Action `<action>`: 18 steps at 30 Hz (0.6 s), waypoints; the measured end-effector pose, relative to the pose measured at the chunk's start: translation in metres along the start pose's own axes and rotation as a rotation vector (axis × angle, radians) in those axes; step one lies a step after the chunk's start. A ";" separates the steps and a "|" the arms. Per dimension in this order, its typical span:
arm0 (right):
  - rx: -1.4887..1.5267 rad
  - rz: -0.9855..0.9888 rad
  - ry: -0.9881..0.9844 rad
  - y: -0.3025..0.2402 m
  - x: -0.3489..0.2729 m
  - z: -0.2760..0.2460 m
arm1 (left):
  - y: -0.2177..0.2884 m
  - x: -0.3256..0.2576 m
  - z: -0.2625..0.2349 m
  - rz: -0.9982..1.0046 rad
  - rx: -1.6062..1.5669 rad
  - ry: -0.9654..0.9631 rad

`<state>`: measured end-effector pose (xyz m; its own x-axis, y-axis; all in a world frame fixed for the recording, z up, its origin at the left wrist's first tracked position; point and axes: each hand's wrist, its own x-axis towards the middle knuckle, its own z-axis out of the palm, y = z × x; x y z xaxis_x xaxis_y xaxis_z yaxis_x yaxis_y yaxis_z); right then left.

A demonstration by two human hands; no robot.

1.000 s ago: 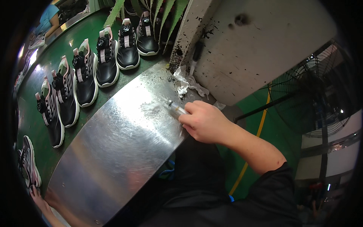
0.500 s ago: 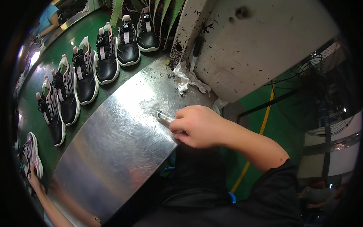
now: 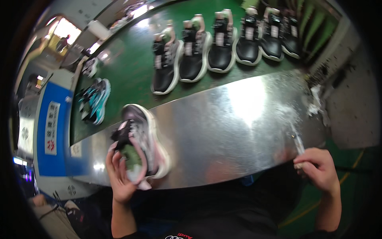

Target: The person uses a syringe to apply adhesive along the seams of several shoes on a conveyor belt, then refills the syringe from a large plastic bottle and continues the application.

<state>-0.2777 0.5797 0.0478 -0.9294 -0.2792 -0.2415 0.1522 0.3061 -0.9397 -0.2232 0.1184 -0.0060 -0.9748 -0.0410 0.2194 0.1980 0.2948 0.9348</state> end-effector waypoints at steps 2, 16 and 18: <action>0.119 -0.080 -0.014 -0.007 -0.008 0.020 | 0.000 0.025 -0.015 -0.156 -0.345 0.076; 0.416 -0.483 -0.156 -0.042 -0.006 0.052 | 0.044 0.119 0.041 -0.155 -0.612 -0.140; 0.534 -0.465 -0.188 -0.049 -0.002 0.059 | 0.053 0.110 0.060 -0.168 -0.843 -0.154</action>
<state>-0.2631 0.5113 0.0798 -0.8718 -0.4385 0.2185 -0.0561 -0.3537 -0.9337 -0.3262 0.1870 0.0511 -0.9889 0.1270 0.0770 0.0013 -0.5109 0.8596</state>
